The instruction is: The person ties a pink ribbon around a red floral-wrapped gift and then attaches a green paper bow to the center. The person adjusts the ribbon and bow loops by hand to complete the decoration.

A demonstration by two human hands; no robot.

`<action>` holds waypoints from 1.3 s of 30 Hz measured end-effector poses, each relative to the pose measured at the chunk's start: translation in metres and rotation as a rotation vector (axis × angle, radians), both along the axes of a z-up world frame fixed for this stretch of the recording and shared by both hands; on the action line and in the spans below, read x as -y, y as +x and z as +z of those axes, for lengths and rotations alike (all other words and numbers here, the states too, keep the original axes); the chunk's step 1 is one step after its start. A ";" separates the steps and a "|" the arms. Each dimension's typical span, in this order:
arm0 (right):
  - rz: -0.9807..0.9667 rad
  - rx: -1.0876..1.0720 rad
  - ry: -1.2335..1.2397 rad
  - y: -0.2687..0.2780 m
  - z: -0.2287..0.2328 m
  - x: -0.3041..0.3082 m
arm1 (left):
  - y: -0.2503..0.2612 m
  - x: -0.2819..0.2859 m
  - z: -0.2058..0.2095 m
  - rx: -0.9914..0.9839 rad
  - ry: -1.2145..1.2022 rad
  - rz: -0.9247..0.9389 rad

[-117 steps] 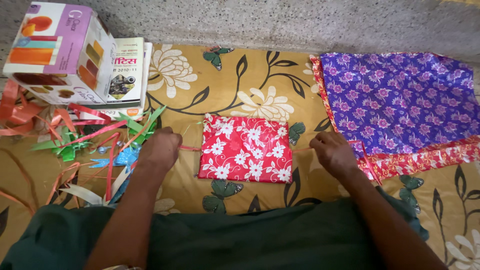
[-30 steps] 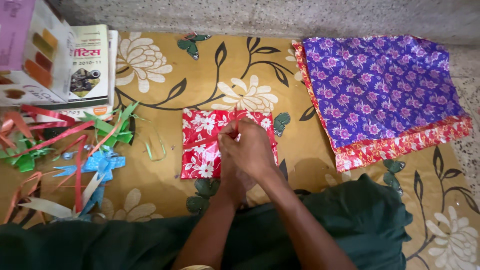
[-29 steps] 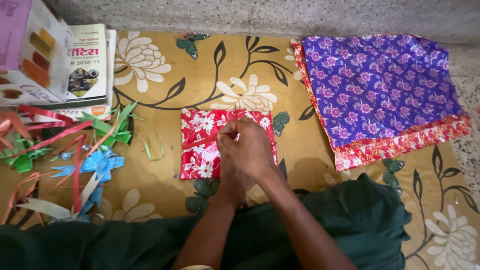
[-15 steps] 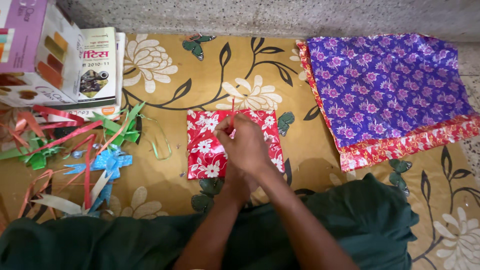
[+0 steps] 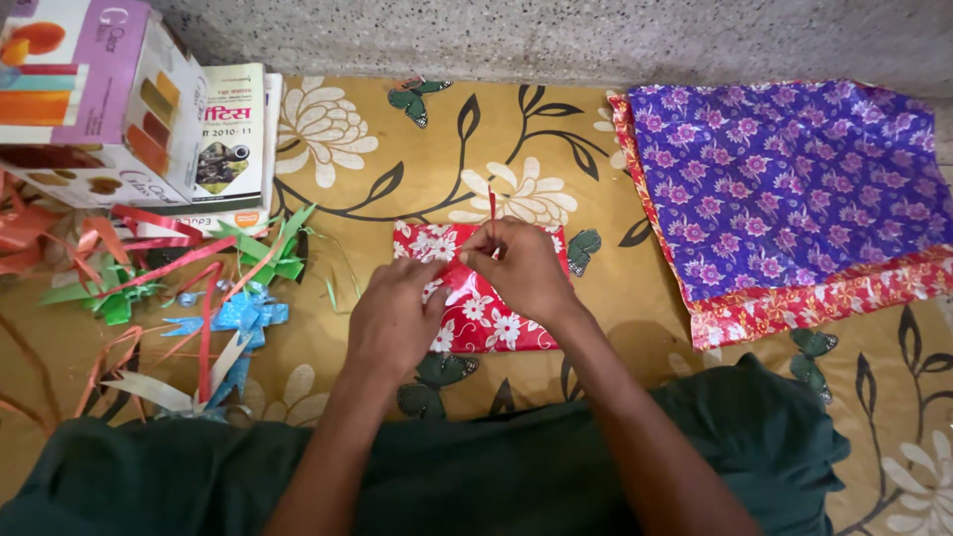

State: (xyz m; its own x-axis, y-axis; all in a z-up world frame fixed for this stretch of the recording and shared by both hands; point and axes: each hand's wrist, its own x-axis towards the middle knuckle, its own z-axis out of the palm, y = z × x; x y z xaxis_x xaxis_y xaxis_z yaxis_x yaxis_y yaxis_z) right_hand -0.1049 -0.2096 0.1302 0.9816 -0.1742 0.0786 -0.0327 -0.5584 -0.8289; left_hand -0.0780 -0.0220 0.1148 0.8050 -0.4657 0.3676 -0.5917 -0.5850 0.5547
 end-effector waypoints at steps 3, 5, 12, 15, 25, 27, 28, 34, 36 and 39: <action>-0.008 -0.008 0.007 -0.001 0.001 -0.004 | 0.008 0.009 -0.019 -0.178 0.075 -0.009; -0.088 0.056 -0.125 -0.007 0.003 -0.009 | 0.012 0.015 -0.031 -0.181 0.021 0.003; -0.047 0.137 -0.082 -0.039 0.006 -0.060 | 0.032 0.023 -0.070 -0.357 -0.203 -0.093; 0.019 0.114 -0.129 -0.038 0.012 -0.072 | 0.030 0.022 -0.077 -0.403 -0.264 -0.142; 0.048 0.074 -0.005 -0.048 0.013 -0.066 | 0.033 0.045 -0.095 -0.845 -0.359 0.168; 0.126 0.064 0.035 -0.042 0.008 -0.057 | 0.036 0.045 -0.104 -1.088 -0.683 0.061; 0.151 0.041 0.074 -0.036 0.004 -0.055 | 0.039 0.043 -0.109 -1.193 -0.883 -0.041; 0.213 -0.147 0.376 0.013 -0.025 -0.033 | 0.028 0.052 -0.134 -0.704 -0.613 -0.122; 0.201 -0.197 0.476 0.029 -0.033 -0.029 | 0.029 0.052 -0.138 -0.523 -0.503 -0.132; 0.225 -0.212 0.602 0.045 -0.039 -0.024 | 0.034 0.051 -0.139 -0.489 -0.479 -0.166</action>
